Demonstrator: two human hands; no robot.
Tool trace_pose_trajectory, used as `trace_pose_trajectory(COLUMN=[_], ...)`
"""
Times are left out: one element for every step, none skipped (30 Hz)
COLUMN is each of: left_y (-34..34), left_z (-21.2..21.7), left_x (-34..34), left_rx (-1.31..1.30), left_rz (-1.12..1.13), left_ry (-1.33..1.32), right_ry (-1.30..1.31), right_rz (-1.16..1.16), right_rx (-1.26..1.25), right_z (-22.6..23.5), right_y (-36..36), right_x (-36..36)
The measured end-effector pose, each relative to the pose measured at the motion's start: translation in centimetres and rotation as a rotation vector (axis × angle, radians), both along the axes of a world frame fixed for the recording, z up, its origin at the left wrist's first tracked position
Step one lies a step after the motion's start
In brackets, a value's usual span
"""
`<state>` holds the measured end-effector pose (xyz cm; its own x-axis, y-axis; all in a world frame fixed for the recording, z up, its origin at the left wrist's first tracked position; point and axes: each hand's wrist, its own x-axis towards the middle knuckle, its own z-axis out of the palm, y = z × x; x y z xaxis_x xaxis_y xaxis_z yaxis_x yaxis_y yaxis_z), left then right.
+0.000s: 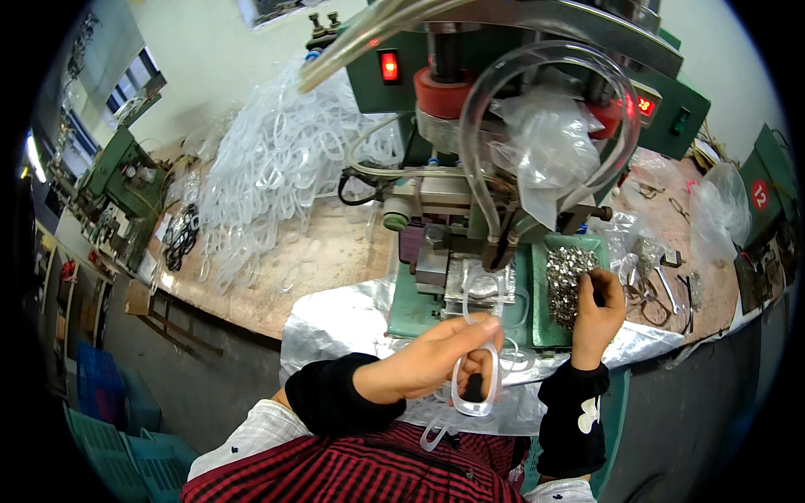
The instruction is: The person repeatedly picks up clear plastic hooks and small metal pins, places them into a machine, and presses a lever to attach the pins. The finished hooks are placed on the table.
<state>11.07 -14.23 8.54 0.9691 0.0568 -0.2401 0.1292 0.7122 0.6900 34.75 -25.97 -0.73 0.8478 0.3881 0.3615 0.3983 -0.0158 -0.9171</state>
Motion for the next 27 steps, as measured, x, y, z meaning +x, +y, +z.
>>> trace_pose_trajectory(left_y=[0.5, 0.9, 1.6, 2.5, 3.4, 4.5, 6.5, 9.0, 10.8, 12.6, 13.6, 14.4, 15.5, 16.7, 17.2, 17.2, 17.4, 17.6, 17.8, 18.0, 18.2, 17.9, 17.5, 17.0, 16.9, 16.8, 16.6], left_z=[0.1, 0.1, 0.2, 0.8, 1.2, 0.2, 0.5, 0.5, 0.7, -0.1, -0.9, -1.6, -2.8, -4.7, -6.3, -7.6, -8.8, -10.6, -12.0, -13.0, -12.9, -12.5, -11.8, -10.1, -9.4, -9.1, -8.6], left_x=[-1.3, -2.9, -4.6, -6.4, -8.2, -9.8, -11.7, -13.4, -14.9, -16.7, -17.3, -17.7, -18.1, -19.4, -19.1, -18.6, -18.3, -18.3, -18.2, -18.3, -17.9, -17.7, -17.5, -16.6, -16.1, -15.7, -15.1], left_rx=[0.163, 0.326, 0.486, 0.817, 1.139, 1.323, 1.33, 1.256, 1.281, 1.344, 1.468, 1.593, 1.712, 1.781, 1.906, 2.028, 2.146, 2.079, 2.013, 1.947, 1.934, 1.911, 1.887, 1.83, 1.683, 1.527, 1.366], left_rz=[0.016, 0.03, 0.04, 0.319, 0.599, 1.084, 1.31, 1.474, 1.532, 1.606, 1.536, 1.459, 1.375, 1.217, 1.153, 1.072, 0.98, 0.967, 0.96, 0.954, 1.002, 1.043, 1.083, 1.107, 1.199, 1.277, 1.326], left_ry=[-0.011, -0.021, -0.024, 0.042, 0.104, 0.264, 0.387, 0.283, 0.375, 0.412, 0.467, 0.523, 0.579, 0.705, 0.845, 0.989, 1.134, 1.131, 1.129, 1.126, 1.089, 1.063, 1.04, 0.973, 0.788, 0.607, 0.427], right_ry=[0.056, 0.082, 0.115, 0.187, 0.217, 0.261, 0.295, 0.293, 0.304, 0.336, 0.361, 0.36, 0.373, 0.371, 0.369, 0.338, 0.308, 0.278, 0.256, 0.233, 0.208, 0.15, 0.15, 0.11, 0.071, 0.101, 0.097], right_rz=[0.014, 0.013, 0.011, -0.029, -0.076, -0.104, -0.145, -0.142, -0.16, -0.116, -0.074, -0.041, -0.003, 0.031, 0.059, 0.064, 0.07, 0.077, 0.054, 0.032, -0.001, -0.029, -0.052, -0.098, -0.14, -0.158, -0.109], right_rx=[0.02, 0.059, 0.097, 0.143, 0.155, 0.228, 0.305, 0.333, 0.413, 0.4, 0.383, 0.386, 0.356, 0.36, 0.361, 0.329, 0.297, 0.261, 0.213, 0.165, 0.114, 0.079, 0.082, 0.072, 0.065, 0.088, 0.09], right_z=[-0.4, -0.5, -0.4, -0.4, -0.3, -0.1, 0.1, -0.9, -1.1, -0.9, -0.6, -0.4, 0.3, 0.7, 0.9, 1.1, 1.5, 1.7, 1.7, 1.5, 1.3, 1.3, 1.2, 1.3, 1.8, 2.4, 3.2], right_y=[-0.4, -0.9, -1.4, -2.2, -2.9, -2.9, -2.9, -2.8, -1.7, -0.5, 0.6, 1.6, 2.4, 3.1, 3.5, 3.5, 3.5, 3.3, 2.9, 2.2, 1.3, 0.0, -1.2, -2.4, -3.1, -3.4, -3.7], right_x=[0.2, 0.1, -0.1, -0.5, -0.9, -1.2, -1.4, -0.8, -1.0, -1.1, -1.2, -1.2, -1.5, -1.6, -1.8, -2.1, -2.4, -2.5, -2.5, -2.7, -2.8, -3.0, -3.2, -3.7, -4.4, -5.4, -6.3])
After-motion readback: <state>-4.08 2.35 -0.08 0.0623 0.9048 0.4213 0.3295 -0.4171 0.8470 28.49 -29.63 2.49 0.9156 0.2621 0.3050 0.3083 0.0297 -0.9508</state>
